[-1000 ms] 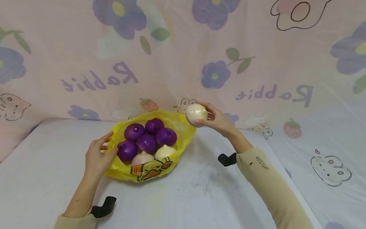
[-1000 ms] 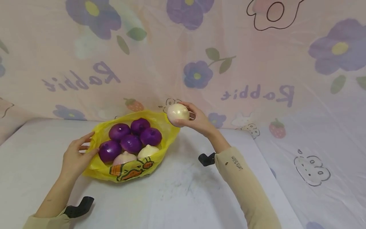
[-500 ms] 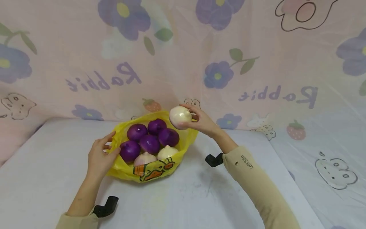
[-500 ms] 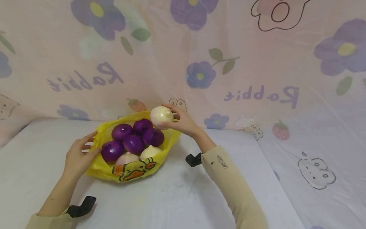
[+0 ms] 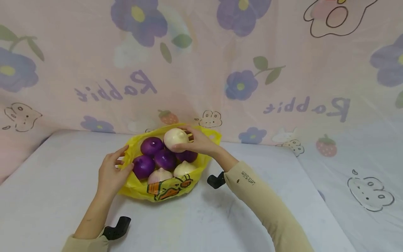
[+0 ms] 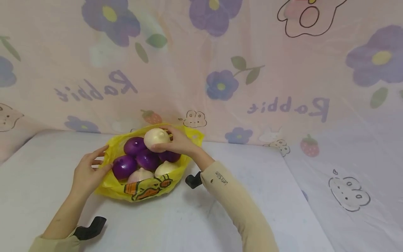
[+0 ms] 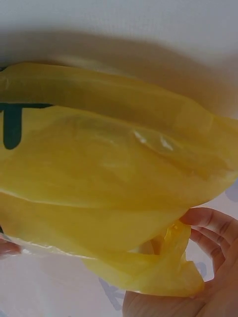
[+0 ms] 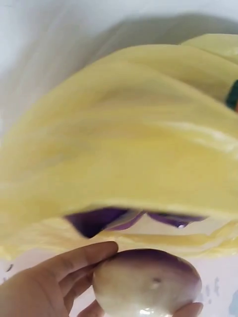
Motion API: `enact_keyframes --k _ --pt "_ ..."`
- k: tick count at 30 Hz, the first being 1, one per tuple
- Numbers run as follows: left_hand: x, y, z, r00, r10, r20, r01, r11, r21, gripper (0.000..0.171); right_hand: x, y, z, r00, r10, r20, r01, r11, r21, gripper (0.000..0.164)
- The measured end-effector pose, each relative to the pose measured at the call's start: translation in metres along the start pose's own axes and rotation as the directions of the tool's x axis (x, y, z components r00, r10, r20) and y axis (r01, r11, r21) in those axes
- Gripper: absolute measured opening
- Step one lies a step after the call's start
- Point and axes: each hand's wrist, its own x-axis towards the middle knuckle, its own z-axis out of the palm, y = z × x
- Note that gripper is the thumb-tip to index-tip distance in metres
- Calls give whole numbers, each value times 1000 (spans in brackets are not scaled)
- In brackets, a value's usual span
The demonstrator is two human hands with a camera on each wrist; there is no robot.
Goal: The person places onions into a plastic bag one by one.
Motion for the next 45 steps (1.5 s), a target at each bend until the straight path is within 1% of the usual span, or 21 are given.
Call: enact_keyframes --k 4,6,10,13,15,19,27,32,36,39,45 --pt "0 1 1 1000 -14 0 14 1000 -9 58 4 -3 10 999 -32 11 32 999 -16 69" --pt "0 2 1 1000 -18 5 18 1000 -5 58 6 -5 15 999 -28 20 28 999 -15 69" --pt "-1 4 1 1000 -18 5 18 1000 -16 58 10 -10 27 1000 7 26 -7 1000 8 71" --pt "-1 5 1 1000 -19 5 19 999 -36 57 14 -15 35 1000 29 12 -29 1000 8 71" --pt "-2 6 2 1000 -20 7 20 999 -39 58 16 -17 40 999 39 7 -39 999 -5 71" --pt "-2 7 3 1000 -18 5 18 999 -37 58 21 -20 49 999 45 24 -44 999 -18 71" --pt "0 10 3 1000 -16 2 16 999 -37 57 26 -23 56 1000 -4 22 6 997 -79 70" --pt "0 12 2 1000 -22 8 22 999 -37 57 31 -24 60 999 -33 28 36 996 -85 67" --pt "0 11 1 1000 -16 2 16 999 -32 58 32 -25 60 998 -54 12 55 995 -87 64" --pt "0 11 1 1000 -9 -3 9 999 -31 57 31 -26 59 997 -73 -21 72 994 -81 56" --pt "0 12 1 1000 -16 -8 15 999 -36 57 30 -24 63 994 -71 -78 67 996 -52 40"
